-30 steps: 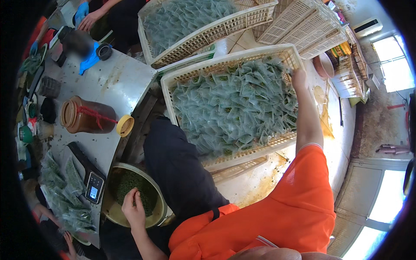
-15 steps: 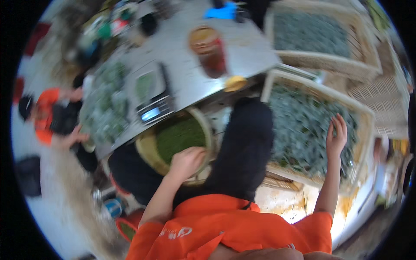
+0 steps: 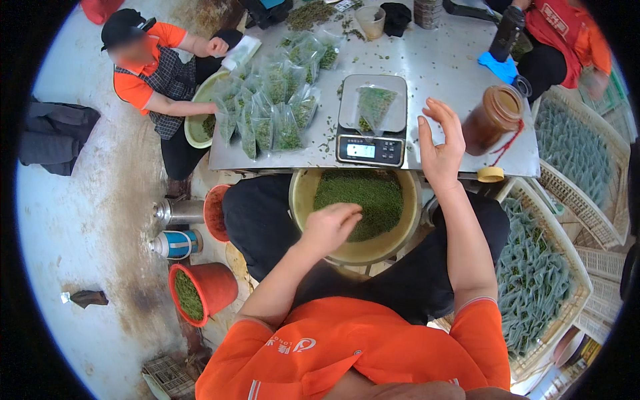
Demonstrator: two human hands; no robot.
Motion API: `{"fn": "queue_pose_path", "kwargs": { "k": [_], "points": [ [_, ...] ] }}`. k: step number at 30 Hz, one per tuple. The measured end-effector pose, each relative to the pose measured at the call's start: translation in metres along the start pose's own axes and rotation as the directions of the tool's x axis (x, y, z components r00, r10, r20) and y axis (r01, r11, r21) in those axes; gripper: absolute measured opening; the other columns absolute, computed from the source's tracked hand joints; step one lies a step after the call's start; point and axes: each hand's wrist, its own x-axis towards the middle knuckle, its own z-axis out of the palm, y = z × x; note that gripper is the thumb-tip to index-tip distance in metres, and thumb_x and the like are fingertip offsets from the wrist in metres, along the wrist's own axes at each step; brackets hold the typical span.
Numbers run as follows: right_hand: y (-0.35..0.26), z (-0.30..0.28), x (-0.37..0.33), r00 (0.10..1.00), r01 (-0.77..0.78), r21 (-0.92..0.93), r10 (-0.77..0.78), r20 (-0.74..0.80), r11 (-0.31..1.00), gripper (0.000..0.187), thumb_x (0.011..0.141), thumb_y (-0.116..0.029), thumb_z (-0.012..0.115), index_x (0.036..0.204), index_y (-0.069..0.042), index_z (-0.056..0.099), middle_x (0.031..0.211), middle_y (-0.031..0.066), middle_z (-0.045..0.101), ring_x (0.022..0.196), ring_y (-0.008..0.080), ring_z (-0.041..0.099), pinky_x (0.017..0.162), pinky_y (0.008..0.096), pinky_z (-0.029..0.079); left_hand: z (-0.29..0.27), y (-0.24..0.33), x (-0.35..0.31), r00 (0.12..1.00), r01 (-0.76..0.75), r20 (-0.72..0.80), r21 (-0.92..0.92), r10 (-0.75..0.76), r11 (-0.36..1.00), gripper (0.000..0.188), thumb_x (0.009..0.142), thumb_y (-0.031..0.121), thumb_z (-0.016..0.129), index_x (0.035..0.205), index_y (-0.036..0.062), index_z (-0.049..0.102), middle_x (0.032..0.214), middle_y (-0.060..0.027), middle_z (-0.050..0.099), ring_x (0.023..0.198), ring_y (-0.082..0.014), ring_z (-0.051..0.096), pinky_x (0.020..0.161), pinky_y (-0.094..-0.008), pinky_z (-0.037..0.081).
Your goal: The person scoops green tea leaves from a bowl into small plastic bags placed on a digital scale. They adjust the amount of leaves to reach a target weight, then move the filled bags to a basket. The process is repeated continuously.
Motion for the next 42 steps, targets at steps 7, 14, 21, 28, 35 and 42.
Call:
{"fn": "queue_pose_path", "kwargs": {
  "k": [7, 14, 21, 28, 35, 42],
  "points": [
    [0.013, 0.024, -0.001, 0.970, 0.151, -0.204, -0.106, 0.219, 0.967, 0.032, 0.087, 0.002, 0.076, 0.117, -0.006, 0.073, 0.123, 0.0103, 0.073, 0.107, 0.0326, 0.071, 0.093, 0.0400, 0.057, -0.009, -0.008, 0.068, 0.957, -0.008, -0.290, -0.028, 0.000, 1.000, 0.031, 0.094, 0.003, 0.077, 0.125, 0.0035, 0.071, 0.124, -0.0176, 0.074, 0.096, -0.0303, 0.077, 0.081, -0.0357, 0.063],
    [0.018, 0.032, 0.001, 0.953, 0.234, -0.238, -0.173, 0.250, 0.943, 0.023, 0.080, 0.000, 0.079, 0.102, -0.006, 0.076, 0.118, 0.0088, 0.074, 0.104, 0.0312, 0.071, 0.089, 0.0403, 0.058, 0.010, -0.004, 0.143, 0.977, 0.067, -0.212, 0.247, -0.014, 0.967, 0.058, 0.089, 0.012, 0.081, 0.143, 0.0122, 0.058, 0.138, -0.0130, 0.066, 0.097, -0.0370, 0.073, 0.076, -0.0431, 0.062],
    [0.020, 0.033, -0.001, 0.957, 0.222, -0.221, -0.169, 0.234, 0.950, 0.019, 0.080, 0.001, 0.077, 0.097, -0.006, 0.076, 0.115, 0.0083, 0.075, 0.103, 0.0308, 0.072, 0.087, 0.0405, 0.058, 0.015, -0.028, 0.127, 0.923, -0.087, -0.369, 0.069, 0.107, 0.994, 0.017, 0.087, 0.001, 0.080, 0.102, 0.0043, 0.074, 0.111, -0.0115, 0.071, 0.095, -0.0319, 0.072, 0.077, -0.0405, 0.060],
    [0.018, 0.035, -0.003, 0.953, 0.232, -0.225, -0.176, 0.246, 0.946, 0.017, 0.081, 0.000, 0.076, 0.096, -0.007, 0.077, 0.114, 0.0076, 0.075, 0.102, 0.0308, 0.072, 0.088, 0.0407, 0.059, 0.010, -0.015, 0.135, 0.947, -0.007, -0.313, 0.192, 0.068, 0.981, 0.028, 0.089, 0.007, 0.081, 0.115, 0.0087, 0.073, 0.120, -0.0115, 0.068, 0.088, -0.0296, 0.073, 0.071, -0.0394, 0.060],
    [0.017, 0.031, -0.003, 0.955, 0.227, -0.211, -0.174, 0.242, 0.951, 0.016, 0.081, -0.001, 0.076, 0.096, -0.006, 0.077, 0.113, 0.0079, 0.075, 0.102, 0.0305, 0.071, 0.090, 0.0409, 0.058, 0.014, -0.030, 0.121, 0.875, -0.061, -0.471, -0.341, -0.114, 0.938, 0.021, 0.093, -0.005, 0.077, 0.113, 0.0018, 0.072, 0.115, -0.0095, 0.069, 0.094, -0.0196, 0.073, 0.081, -0.0328, 0.062],
    [0.015, 0.031, -0.005, 0.949, 0.254, -0.201, -0.204, 0.239, 0.946, 0.016, 0.080, 0.000, 0.076, 0.095, -0.005, 0.076, 0.113, 0.0082, 0.074, 0.102, 0.0314, 0.071, 0.090, 0.0412, 0.057, 0.026, -0.027, 0.113, 0.792, -0.050, -0.310, -0.891, -0.526, 0.451, 0.015, 0.101, -0.002, 0.068, 0.112, 0.0029, 0.060, 0.122, -0.0123, 0.065, 0.108, -0.0226, 0.071, 0.098, -0.0398, 0.062]
  ]
}}
